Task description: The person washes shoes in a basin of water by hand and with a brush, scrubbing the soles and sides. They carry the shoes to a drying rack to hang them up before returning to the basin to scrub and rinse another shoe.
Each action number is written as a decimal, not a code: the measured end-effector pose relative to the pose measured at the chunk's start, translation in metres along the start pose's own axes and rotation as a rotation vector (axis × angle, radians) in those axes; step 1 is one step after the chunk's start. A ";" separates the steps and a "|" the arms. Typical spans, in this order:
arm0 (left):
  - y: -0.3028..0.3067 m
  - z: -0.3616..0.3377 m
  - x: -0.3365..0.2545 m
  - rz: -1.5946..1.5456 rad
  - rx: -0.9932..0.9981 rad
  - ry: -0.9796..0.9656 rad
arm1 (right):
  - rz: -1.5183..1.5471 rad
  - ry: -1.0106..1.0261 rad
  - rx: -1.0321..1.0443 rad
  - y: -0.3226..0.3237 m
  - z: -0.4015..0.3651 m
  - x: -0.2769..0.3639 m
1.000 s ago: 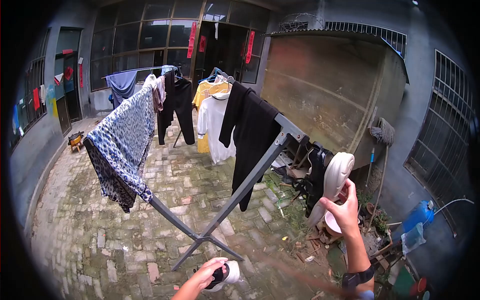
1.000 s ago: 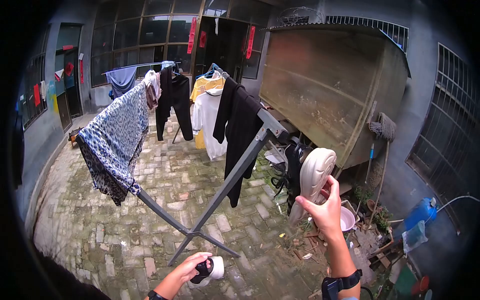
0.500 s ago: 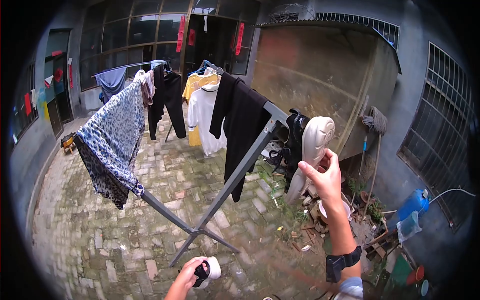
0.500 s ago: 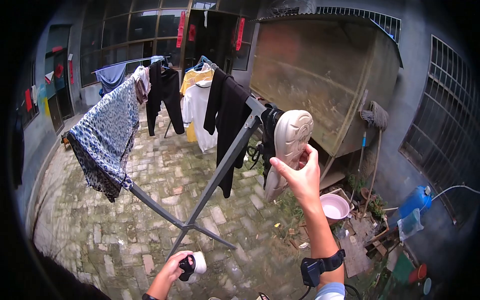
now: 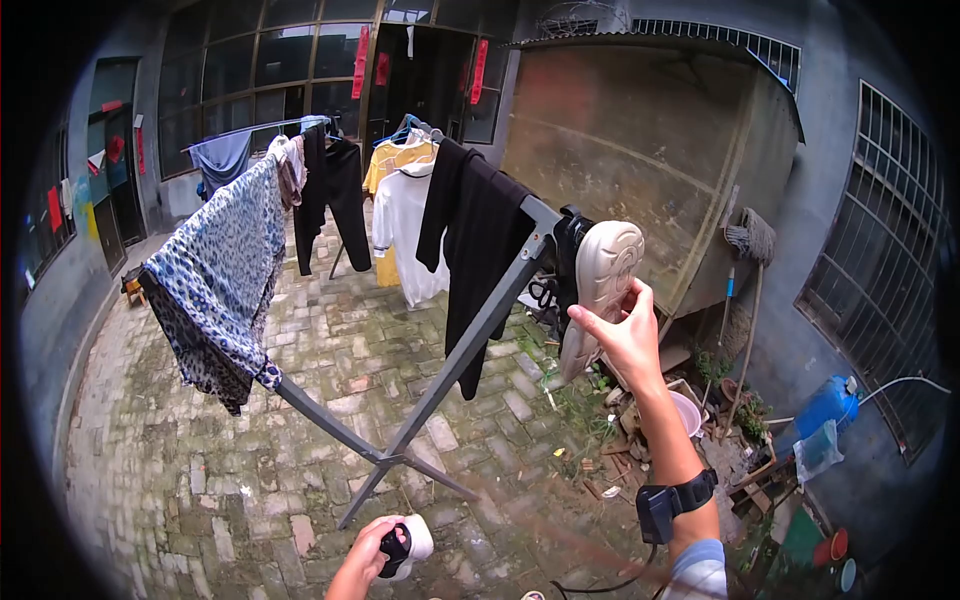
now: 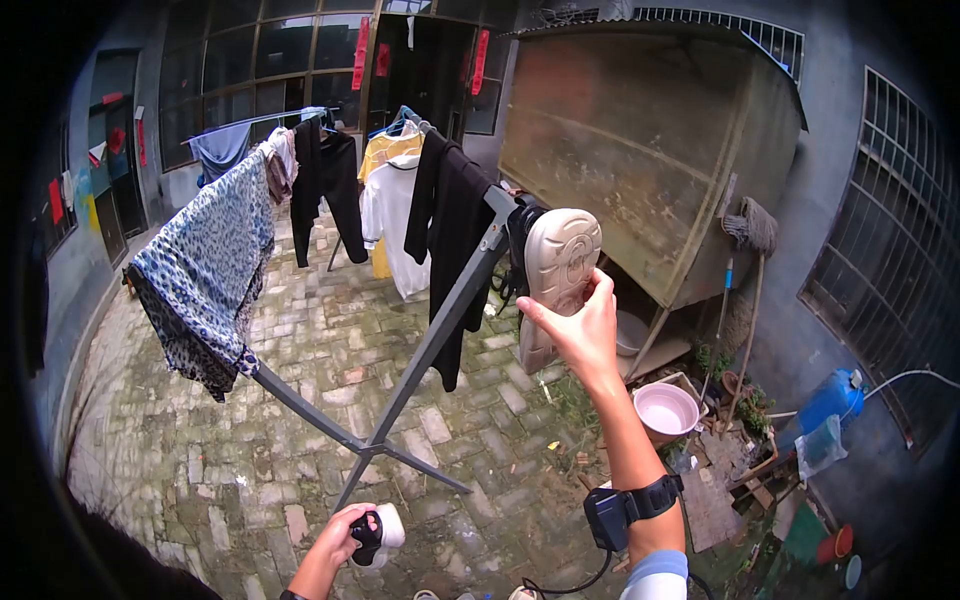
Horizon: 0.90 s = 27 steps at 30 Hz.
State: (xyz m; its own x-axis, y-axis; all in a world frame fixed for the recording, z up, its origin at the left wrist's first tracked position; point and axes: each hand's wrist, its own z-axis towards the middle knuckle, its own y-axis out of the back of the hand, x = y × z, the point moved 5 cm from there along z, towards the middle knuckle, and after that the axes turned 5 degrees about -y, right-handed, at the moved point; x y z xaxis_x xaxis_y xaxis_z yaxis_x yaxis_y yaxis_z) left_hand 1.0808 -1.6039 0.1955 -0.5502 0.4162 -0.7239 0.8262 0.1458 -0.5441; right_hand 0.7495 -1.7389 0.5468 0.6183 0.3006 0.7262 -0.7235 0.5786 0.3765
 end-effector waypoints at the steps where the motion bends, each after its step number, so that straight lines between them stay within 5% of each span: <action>1: -0.001 0.001 0.001 0.001 0.000 0.001 | 0.015 -0.007 0.016 -0.003 0.003 -0.002; 14: -0.007 0.005 0.005 -0.026 -0.005 0.009 | 0.041 0.014 0.087 -0.048 0.015 -0.026; 27: 0.011 -0.014 -0.006 -0.024 -0.012 -0.041 | -0.046 -0.043 0.055 -0.024 -0.034 -0.061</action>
State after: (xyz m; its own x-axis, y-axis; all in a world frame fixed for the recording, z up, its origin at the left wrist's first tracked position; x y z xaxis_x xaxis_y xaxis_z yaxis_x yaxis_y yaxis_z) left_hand 1.0945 -1.5925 0.2000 -0.5745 0.3752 -0.7275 0.8138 0.1666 -0.5567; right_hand 0.7398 -1.7450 0.4740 0.6385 0.2408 0.7310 -0.7110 0.5481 0.4404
